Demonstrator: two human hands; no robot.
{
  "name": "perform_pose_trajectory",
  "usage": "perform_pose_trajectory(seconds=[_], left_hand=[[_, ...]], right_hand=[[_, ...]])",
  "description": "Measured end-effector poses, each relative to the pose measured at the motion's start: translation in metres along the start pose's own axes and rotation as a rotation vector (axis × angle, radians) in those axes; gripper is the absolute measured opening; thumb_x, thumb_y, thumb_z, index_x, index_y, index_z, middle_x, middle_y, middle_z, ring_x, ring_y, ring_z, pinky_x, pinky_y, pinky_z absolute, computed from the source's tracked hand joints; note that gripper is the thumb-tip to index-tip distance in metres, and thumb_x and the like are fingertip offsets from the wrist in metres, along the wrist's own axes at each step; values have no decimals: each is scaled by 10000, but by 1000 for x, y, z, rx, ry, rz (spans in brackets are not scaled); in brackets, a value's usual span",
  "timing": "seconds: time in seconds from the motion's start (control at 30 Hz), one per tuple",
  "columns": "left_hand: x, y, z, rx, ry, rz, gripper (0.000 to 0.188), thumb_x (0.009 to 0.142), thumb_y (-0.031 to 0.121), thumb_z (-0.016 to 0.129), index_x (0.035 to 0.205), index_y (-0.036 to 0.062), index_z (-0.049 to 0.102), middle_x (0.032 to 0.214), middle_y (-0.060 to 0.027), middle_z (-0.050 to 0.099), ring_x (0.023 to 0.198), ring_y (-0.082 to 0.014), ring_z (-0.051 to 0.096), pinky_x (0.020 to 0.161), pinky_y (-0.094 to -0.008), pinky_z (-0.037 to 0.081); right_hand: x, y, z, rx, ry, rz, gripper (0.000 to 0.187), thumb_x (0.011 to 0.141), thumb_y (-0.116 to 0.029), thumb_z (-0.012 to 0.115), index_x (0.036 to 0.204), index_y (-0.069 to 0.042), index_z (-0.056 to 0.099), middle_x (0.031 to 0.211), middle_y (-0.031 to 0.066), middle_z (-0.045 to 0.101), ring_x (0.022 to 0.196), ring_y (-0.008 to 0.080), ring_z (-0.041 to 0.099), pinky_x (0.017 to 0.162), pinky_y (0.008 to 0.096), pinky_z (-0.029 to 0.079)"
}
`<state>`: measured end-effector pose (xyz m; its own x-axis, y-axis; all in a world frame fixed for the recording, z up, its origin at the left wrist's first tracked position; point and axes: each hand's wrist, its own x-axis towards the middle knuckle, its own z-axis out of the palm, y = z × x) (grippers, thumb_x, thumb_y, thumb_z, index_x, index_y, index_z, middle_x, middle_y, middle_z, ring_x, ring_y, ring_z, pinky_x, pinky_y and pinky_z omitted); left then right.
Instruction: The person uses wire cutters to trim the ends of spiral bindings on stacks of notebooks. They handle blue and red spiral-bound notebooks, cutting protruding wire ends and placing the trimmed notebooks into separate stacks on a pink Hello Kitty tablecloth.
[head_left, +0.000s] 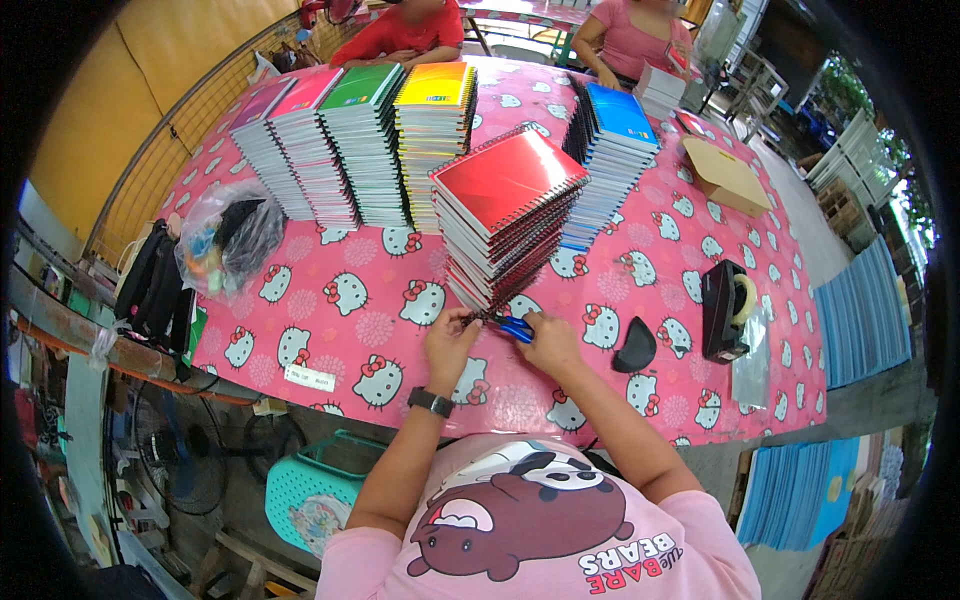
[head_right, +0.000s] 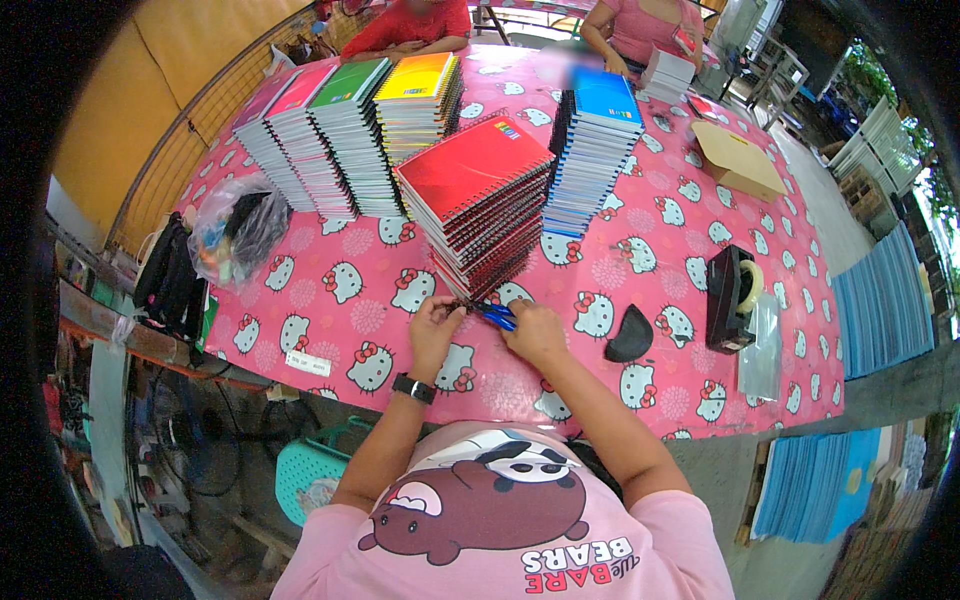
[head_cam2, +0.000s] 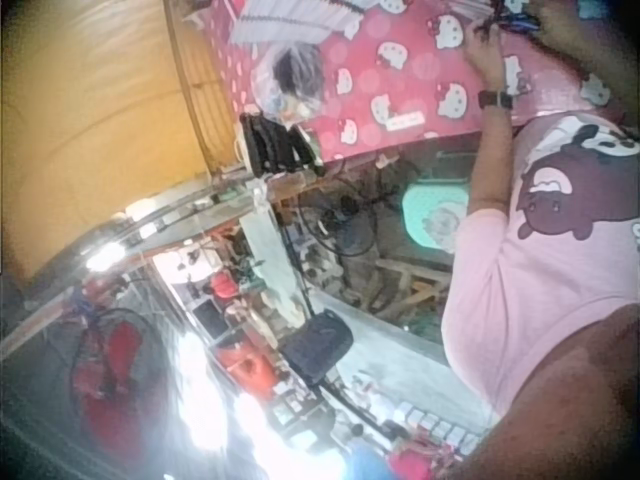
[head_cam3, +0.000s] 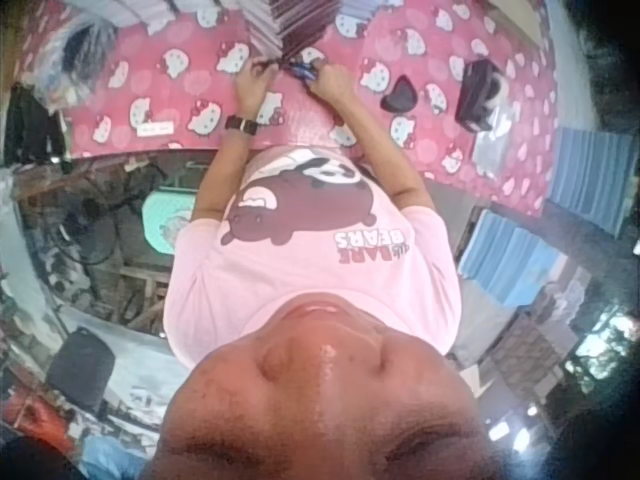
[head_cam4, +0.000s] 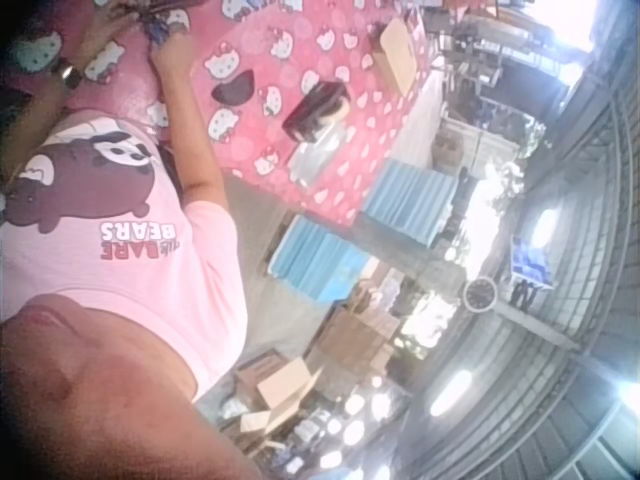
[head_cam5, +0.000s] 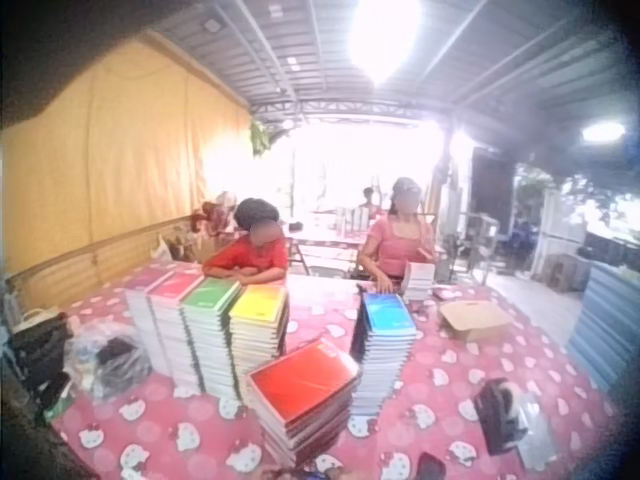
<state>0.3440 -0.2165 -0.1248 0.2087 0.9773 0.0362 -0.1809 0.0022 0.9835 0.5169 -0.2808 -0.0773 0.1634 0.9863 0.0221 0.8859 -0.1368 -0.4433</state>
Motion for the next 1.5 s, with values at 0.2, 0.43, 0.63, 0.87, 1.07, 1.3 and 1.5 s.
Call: perform_pose_trajectory(seconds=[0.2, 0.43, 0.63, 0.87, 1.07, 1.3, 1.5], left_hand=[[4, -7, -31, -743, 202, -242, 172, 840, -18, 564, 1010, -15, 536, 987, -108, 596, 904, -177, 597, 803, -315, 534], [61, 78, -127, -1090, 172, 259, 155, 908, 102, 487, 914, -14, 590, 858, -86, 578, 837, -179, 571, 805, -307, 498], [77, 322, -184, 54, 1145, 1385, 220, 978, 192, 434, 1042, -2, 517, 1006, -92, 558, 946, -179, 534, 873, -332, 450], [167, 180, -341, 1151, 1368, 486, 722, 871, 430, 568, 1394, 1, 315, 1388, -293, 365, 1312, -416, 322, 1094, -488, 237], [77, 11, -237, 1530, 755, -251, 683, 874, 454, 491, 1425, 85, 328, 1467, -225, 289, 1365, -415, 223, 1086, -575, 183], [75, 24, -238, 1536, 738, -243, 634, 864, 416, 521, 1392, 93, 385, 1449, -182, 337, 1350, -379, 267, 1085, -546, 210], [76, 31, -233, 1490, 762, -230, 611, 839, 375, 574, 1359, 91, 424, 1438, -157, 357, 1317, -366, 306, 1077, -535, 223]], right_hand=[[-7, 35, 3, -34, 264, -204, 407, 680, -232, 711, 1022, -49, 589, 931, 158, 588, 889, 360, 549, 805, 454, 419], [-34, 61, 9, -73, 338, -233, 460, 675, -174, 694, 1076, -23, 527, 1022, 176, 524, 972, 371, 475, 870, 469, 354], [-35, 62, 14, -79, 293, -146, 469, 660, -195, 702, 1054, -21, 517, 1036, 177, 509, 1017, 376, 448, 891, 477, 342], [-17, 47, 11, -47, 301, -249, 453, 664, -170, 685, 1039, -5, 493, 994, 189, 492, 975, 389, 454, 850, 495, 339], [-38, 64, 13, -85, 277, -140, 498, 640, -221, 711, 1057, -35, 512, 995, 171, 498, 975, 367, 452, 865, 480, 338], [-27, 62, 12, -49, 289, -137, 479, 639, -200, 718, 1055, -56, 531, 1003, 153, 524, 960, 347, 464, 850, 464, 343], [-28, 60, 6, -46, 278, -139, 499, 630, -228, 730, 1063, -64, 544, 1002, 131, 536, 966, 330, 469, 845, 451, 346]])
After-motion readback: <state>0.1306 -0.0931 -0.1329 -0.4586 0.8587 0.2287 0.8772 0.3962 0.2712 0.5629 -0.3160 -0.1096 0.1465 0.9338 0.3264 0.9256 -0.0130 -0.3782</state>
